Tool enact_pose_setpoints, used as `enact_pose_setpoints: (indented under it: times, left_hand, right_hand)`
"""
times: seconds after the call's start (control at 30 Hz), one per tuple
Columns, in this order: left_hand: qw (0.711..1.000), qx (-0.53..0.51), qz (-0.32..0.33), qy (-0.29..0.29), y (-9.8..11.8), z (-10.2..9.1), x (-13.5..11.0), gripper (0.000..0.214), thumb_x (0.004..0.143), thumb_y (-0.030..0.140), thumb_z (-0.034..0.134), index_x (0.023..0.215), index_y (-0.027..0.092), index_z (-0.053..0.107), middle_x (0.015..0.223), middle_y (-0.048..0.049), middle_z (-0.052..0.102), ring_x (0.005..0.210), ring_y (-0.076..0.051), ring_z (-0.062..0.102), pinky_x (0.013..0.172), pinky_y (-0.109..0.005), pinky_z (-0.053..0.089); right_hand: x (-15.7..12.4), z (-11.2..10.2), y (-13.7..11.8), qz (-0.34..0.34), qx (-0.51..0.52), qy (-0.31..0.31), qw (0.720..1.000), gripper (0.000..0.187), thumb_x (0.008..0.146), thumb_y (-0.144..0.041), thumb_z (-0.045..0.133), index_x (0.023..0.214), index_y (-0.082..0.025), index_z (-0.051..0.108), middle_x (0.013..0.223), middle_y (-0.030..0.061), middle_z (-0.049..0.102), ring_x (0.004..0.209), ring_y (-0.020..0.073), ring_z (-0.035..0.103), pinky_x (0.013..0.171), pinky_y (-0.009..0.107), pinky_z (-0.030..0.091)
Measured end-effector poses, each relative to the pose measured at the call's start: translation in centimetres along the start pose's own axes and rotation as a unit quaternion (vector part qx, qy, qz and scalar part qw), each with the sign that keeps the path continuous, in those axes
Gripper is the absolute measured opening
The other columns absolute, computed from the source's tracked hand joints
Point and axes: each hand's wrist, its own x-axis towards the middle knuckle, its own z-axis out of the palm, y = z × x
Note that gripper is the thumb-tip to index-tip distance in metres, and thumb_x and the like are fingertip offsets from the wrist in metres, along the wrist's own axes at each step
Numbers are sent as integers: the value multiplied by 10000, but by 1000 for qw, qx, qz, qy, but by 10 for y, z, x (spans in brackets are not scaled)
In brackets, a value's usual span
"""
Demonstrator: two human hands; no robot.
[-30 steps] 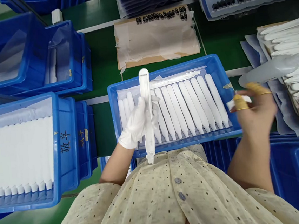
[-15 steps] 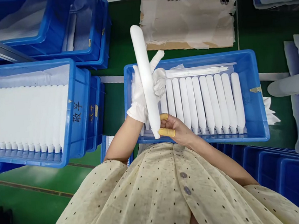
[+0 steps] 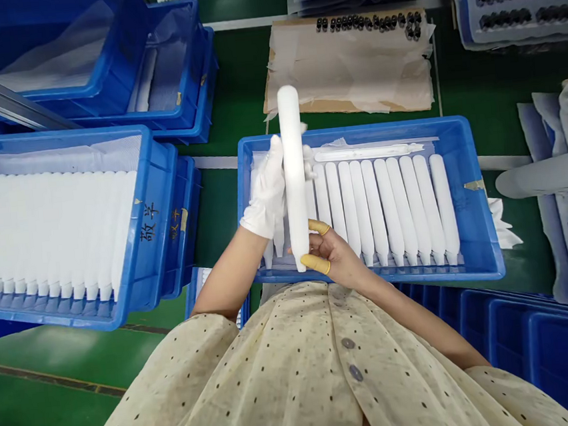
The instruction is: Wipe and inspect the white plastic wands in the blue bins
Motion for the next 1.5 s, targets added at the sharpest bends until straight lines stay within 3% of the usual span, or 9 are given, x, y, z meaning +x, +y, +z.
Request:
enact_pose_setpoints:
  times: [0.13, 0.27, 0.43, 0.6, 0.77, 0.97, 1.2, 1.37, 1.5]
  left_hand:
    - [983, 143, 19, 115, -26, -61, 33, 415, 1015, 366, 618, 1387, 183, 620, 1418, -114, 671, 1294, -234, 670, 1193, -406, 470]
    - [953, 290, 14, 91, -52, -105, 48, 380, 1006, 357, 566, 1303, 148, 677, 1386, -123, 702, 1321, -264, 651, 1238, -475, 428]
    - [870, 490, 63, -7, -73, -106, 63, 462, 983, 479, 597, 1297, 160, 712, 1468, -90, 665, 1457, -302, 526, 1327, -480, 296]
    - [709, 701, 28, -72, -68, -99, 83, 464, 1030, 343, 471, 1337, 83, 701, 1417, -179, 691, 1437, -317, 561, 1292, -450, 338]
    - [616, 781, 48, -86, -73, -90, 54, 534, 1049, 397, 440, 1471, 115, 608, 1506, -202, 618, 1449, -387, 527, 1252, -572, 347]
    - [627, 764, 59, -142, -85, -85, 30, 632, 1034, 349, 433, 1635, 155, 421, 1708, -148, 387, 1614, -365, 282, 1334, -622, 74]
    - [647, 748, 25, -145, -85, -80, 31, 737, 959, 357, 554, 1604, 30, 416, 1699, -238, 354, 1604, -418, 271, 1339, -584, 84]
    - [722, 676, 26, -142, -87, -93, 34, 679, 969, 369, 526, 1567, 52, 469, 1675, -225, 410, 1604, -388, 297, 1345, -560, 65]
    - [806, 584, 57, -77, -87, -88, 36, 753, 961, 509, 586, 1554, 56, 485, 1656, -214, 440, 1602, -383, 303, 1347, -515, 92]
  right_hand:
    - [-8, -5, 13, 66, -48, 53, 995, 693, 881, -467, 768, 1427, -241, 407, 1032, 57, 768, 763, 165, 654, 759, 359, 572]
    - [-9, -11, 31, 152, -111, 63, 980, 639, 930, -327, 661, 1490, -175, 394, 953, 57, 737, 808, 200, 688, 770, 385, 597]
    - [16, -15, 43, 155, -189, 48, 969, 850, 970, -286, 599, 1662, -115, 136, 832, 21, 655, 901, 249, 712, 824, 412, 604]
    - [34, -9, 49, 176, -234, 28, 956, 874, 972, -247, 587, 1689, -127, 102, 1024, 76, 685, 770, 187, 672, 807, 390, 625]
    - [30, -3, 57, 196, -279, 24, 940, 842, 963, -214, 590, 1690, -134, 172, 1112, 118, 694, 753, 178, 675, 740, 330, 601]
    - [30, -23, 14, 135, -457, -50, 878, 467, 952, -361, 674, 1374, -160, 674, 1028, 147, 791, 823, 270, 716, 748, 366, 554]
    - [128, -99, -23, -56, -556, 160, 814, 372, 1065, -298, 456, 1268, -141, 726, 1324, 153, 707, 1228, 303, 621, 1094, 460, 484]
    - [169, -107, -6, -17, -627, 146, 765, 463, 1089, -348, 421, 1332, -44, 673, 1400, 232, 613, 1304, 378, 530, 1137, 525, 417]
    - [169, -100, -20, -22, -610, 182, 771, 573, 1124, -430, 280, 1236, -41, 685, 1297, 235, 637, 1237, 377, 574, 1074, 535, 463]
